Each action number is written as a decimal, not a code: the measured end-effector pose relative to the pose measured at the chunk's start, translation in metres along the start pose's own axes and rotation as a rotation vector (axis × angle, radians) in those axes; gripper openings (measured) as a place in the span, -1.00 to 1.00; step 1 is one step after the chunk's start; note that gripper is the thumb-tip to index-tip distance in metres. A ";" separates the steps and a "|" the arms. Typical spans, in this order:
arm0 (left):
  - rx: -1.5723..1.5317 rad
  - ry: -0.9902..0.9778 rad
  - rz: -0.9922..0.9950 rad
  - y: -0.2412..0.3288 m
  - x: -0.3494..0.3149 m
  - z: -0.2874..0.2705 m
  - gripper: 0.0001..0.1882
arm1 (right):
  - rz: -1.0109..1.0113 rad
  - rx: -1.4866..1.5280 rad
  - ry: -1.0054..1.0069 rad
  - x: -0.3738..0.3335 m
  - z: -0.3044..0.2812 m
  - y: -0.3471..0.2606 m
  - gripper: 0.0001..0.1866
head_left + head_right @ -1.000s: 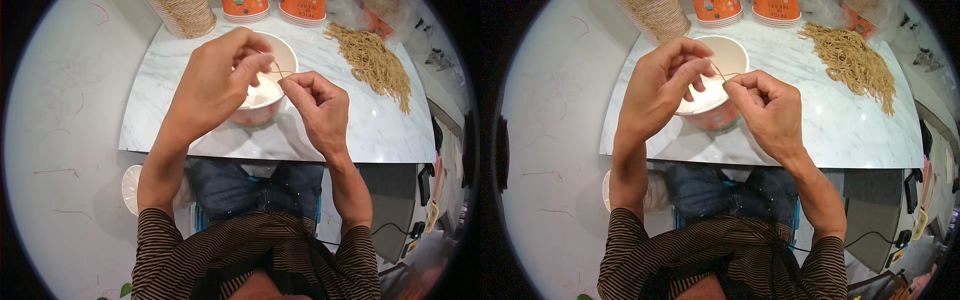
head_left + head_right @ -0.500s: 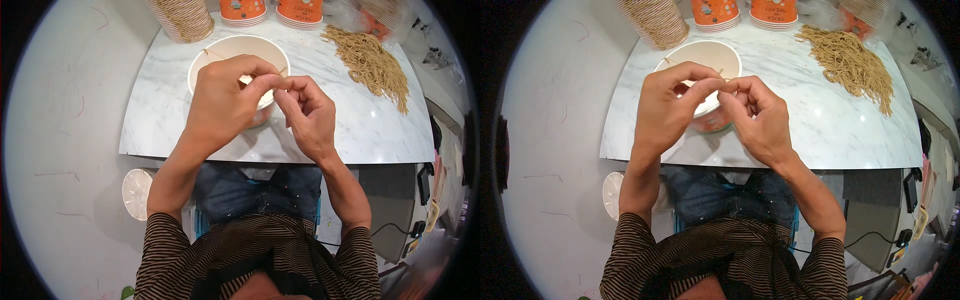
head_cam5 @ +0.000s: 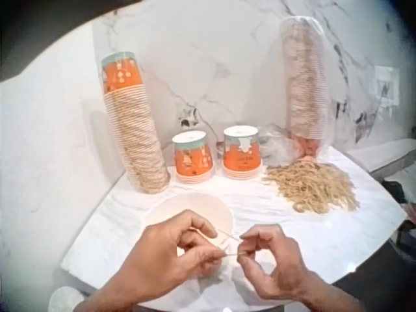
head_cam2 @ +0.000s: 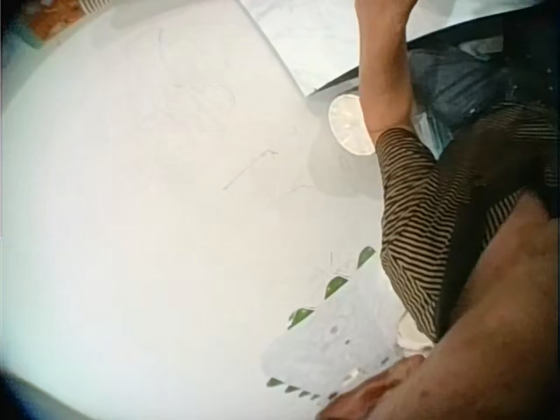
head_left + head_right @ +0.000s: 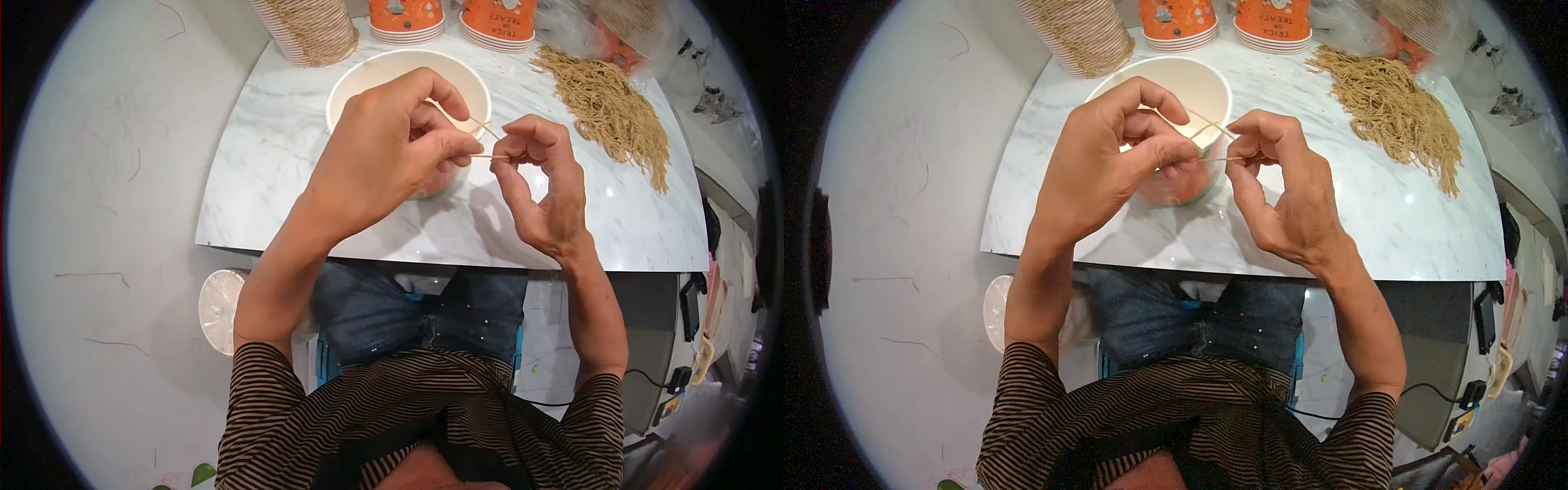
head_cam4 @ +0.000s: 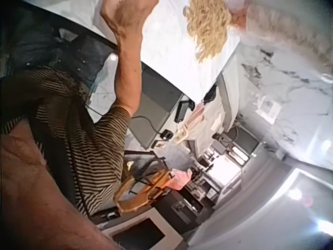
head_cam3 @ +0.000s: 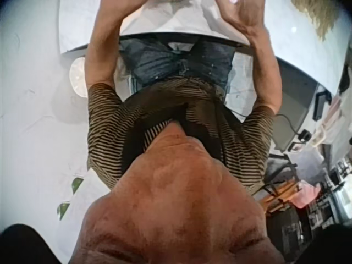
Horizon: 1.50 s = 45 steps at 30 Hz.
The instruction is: Tying thin strings to the rims of paper cups at a workstation.
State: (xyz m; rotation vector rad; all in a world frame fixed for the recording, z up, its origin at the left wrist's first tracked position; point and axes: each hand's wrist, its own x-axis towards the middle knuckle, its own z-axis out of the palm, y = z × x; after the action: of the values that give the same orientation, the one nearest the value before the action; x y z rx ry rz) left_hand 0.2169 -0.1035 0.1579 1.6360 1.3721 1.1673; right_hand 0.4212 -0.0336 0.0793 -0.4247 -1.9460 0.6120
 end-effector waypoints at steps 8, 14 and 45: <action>0.349 -0.039 0.130 0.001 0.005 -0.003 -0.90 | -0.322 -0.188 -0.138 0.032 -0.020 -0.012 -0.64; 0.410 -0.163 0.163 -0.001 0.014 -0.004 -0.88 | -0.374 -0.224 -0.204 0.050 -0.020 -0.008 -0.72; -0.195 -0.254 -0.053 -0.016 0.034 -0.025 -0.74 | 0.100 -0.012 -0.052 0.017 -0.004 -0.005 -0.90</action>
State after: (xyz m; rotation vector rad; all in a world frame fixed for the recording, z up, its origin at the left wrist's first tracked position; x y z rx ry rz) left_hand 0.1894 -0.0675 0.1585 1.5399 1.0994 0.9904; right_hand 0.4172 -0.0274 0.0961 -0.5208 -1.9877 0.6817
